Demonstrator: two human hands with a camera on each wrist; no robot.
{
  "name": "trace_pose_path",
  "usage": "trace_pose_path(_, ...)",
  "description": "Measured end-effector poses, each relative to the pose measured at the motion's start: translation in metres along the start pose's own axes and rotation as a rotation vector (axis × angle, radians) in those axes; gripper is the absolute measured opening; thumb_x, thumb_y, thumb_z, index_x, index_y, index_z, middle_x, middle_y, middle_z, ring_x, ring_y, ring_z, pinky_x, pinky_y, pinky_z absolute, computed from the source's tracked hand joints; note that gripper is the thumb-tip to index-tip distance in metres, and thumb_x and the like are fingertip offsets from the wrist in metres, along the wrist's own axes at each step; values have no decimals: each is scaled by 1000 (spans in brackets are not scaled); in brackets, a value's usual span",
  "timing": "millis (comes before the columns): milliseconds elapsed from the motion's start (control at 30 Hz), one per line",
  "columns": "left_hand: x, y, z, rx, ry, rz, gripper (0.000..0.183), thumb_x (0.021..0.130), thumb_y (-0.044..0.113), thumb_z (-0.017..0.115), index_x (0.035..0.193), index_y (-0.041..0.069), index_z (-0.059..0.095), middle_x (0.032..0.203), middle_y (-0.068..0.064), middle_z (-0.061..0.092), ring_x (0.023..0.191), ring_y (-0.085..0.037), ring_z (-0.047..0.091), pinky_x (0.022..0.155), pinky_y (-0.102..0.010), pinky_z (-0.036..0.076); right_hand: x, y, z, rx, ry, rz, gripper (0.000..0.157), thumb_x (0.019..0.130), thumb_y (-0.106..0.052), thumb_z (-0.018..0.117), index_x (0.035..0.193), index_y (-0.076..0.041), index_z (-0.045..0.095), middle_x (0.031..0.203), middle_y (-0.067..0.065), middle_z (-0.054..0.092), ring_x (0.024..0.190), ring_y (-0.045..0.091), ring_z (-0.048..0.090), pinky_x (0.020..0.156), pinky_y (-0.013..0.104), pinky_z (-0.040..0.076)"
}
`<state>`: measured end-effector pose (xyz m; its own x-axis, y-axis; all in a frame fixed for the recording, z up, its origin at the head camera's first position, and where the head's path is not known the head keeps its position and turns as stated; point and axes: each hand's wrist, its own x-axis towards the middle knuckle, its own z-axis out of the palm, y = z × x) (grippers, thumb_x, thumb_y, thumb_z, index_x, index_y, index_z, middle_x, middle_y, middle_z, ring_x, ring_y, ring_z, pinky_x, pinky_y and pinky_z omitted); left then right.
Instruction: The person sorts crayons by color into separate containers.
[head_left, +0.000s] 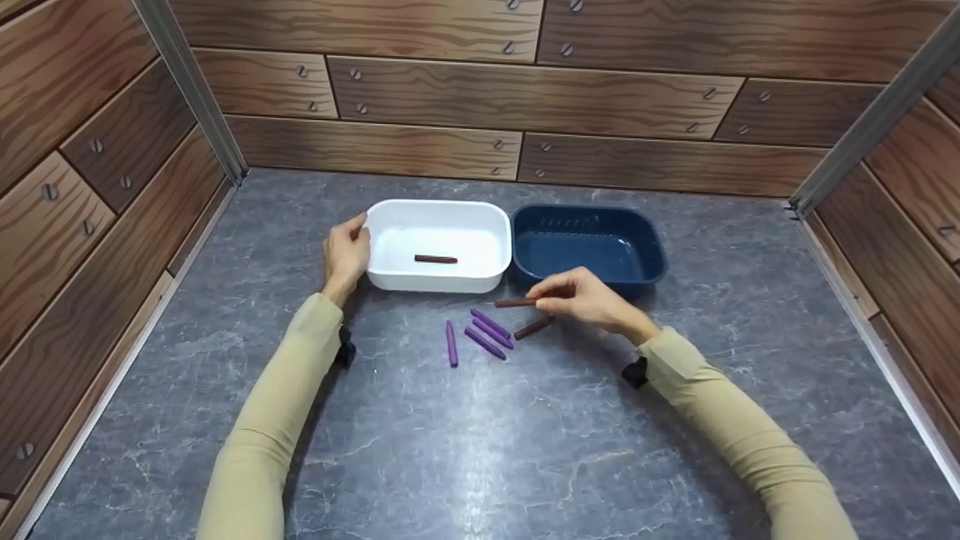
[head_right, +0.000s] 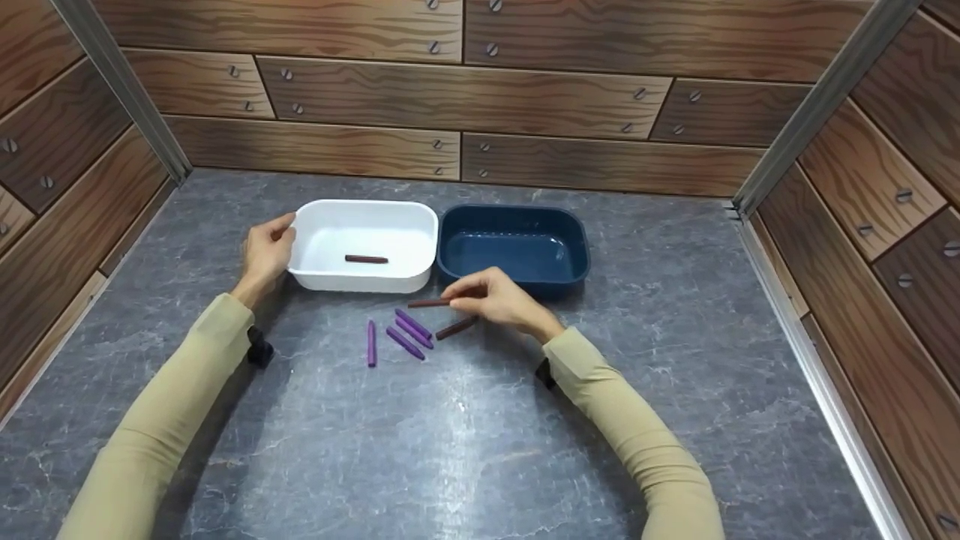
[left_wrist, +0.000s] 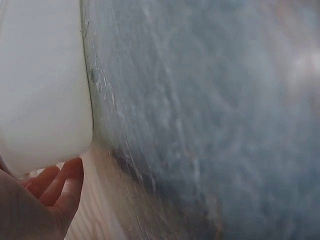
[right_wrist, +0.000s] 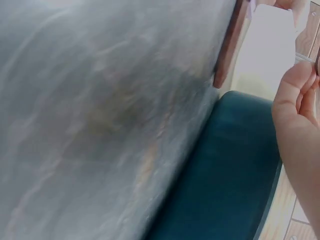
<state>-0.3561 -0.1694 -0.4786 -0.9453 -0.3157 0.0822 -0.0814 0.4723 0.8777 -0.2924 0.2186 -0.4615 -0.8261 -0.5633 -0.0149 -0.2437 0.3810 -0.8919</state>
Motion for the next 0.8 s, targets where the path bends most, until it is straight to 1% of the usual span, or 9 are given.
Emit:
trace_pose_path(133,-2,0,0,25,12,12,38,101,18,48,138,13,58,136,-10,61,125,-23,58,101,-39,48,3,-5,4,3,51,4,20,91,-5,67,109,2,73,105,24,70,77,10,59,66,22,50)
trace_pose_path(233,-2,1,0,50,19,9,38,101,18,48,138,14,58,136,-9,61,126,-23,57,102,-39,47,7,-11,7,22,77,12,20,91,-7,68,109,1,73,108,23,70,77,7,59,68,21,50)
trace_pose_path(300,0,3,0,50,18,7,39,101,17,47,138,14,57,138,-8,60,127,-22,56,103,-39,47,10,-15,8,36,100,22,21,90,-9,70,109,-1,74,108,25,70,75,9,59,66,21,50)
trace_pose_path(467,5,9,-2,23,27,21,39,101,16,47,138,13,58,138,-9,60,126,-22,57,102,-38,47,23,-27,9,39,170,20,19,90,-14,72,106,-6,76,105,23,71,73,15,60,62,24,51)
trace_pose_path(633,3,7,-2,21,22,17,38,101,16,48,138,12,58,136,-8,61,124,-21,59,101,-37,49,33,-30,14,68,191,17,19,91,-14,70,107,-5,76,96,24,69,68,19,59,57,24,47)
trace_pose_path(800,-1,2,-1,14,21,15,38,100,16,49,136,13,59,134,-8,63,121,-21,61,98,-37,50,41,-33,20,76,205,3,20,92,-13,69,109,-5,74,93,18,68,65,12,54,55,21,43)
